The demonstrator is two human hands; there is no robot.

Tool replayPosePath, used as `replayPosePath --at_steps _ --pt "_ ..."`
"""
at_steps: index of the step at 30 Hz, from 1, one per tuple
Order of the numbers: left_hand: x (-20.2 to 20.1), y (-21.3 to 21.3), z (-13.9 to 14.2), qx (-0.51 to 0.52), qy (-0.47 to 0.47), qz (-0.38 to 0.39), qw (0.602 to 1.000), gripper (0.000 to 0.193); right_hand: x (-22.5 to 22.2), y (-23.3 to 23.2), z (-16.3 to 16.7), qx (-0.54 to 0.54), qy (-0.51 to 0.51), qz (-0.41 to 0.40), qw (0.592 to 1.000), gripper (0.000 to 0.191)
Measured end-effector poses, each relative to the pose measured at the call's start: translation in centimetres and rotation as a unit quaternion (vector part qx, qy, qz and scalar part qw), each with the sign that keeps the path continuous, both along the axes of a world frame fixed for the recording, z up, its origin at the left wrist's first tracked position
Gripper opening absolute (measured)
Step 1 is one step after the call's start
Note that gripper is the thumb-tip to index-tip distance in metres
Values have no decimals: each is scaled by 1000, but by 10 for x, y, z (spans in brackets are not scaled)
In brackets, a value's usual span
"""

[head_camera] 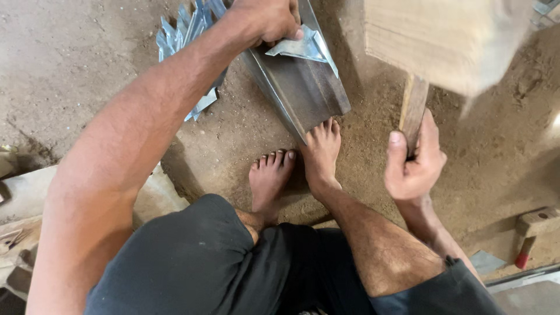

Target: The person sits on the ground and bends small sheet-metal pieces one at a time, holding each piece against a heavy metal form and striking it with a wooden mallet to fold the edge, then sets the finished piece on a growing pile beside them.

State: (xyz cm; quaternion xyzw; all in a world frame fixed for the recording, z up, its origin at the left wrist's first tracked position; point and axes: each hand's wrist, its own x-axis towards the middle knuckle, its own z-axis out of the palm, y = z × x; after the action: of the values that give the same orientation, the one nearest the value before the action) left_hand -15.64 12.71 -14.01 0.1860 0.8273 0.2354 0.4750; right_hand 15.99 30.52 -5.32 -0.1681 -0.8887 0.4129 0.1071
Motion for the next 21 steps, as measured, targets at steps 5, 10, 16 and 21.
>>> replayPosePath --at_steps 5,10,16,21 --pt "-1 -1 1 -12 33 -28 999 25 7 -3 1 22 -85 56 995 40" --pt "-2 -1 -2 -25 40 -54 997 26 21 -5 -11 18 -81 31 996 39" --pt "11 -7 29 132 174 -77 973 20 17 11 -16 208 -55 23 976 42" --pt "98 -40 123 247 345 -209 881 28 -21 -1 30 173 17 112 978 51"
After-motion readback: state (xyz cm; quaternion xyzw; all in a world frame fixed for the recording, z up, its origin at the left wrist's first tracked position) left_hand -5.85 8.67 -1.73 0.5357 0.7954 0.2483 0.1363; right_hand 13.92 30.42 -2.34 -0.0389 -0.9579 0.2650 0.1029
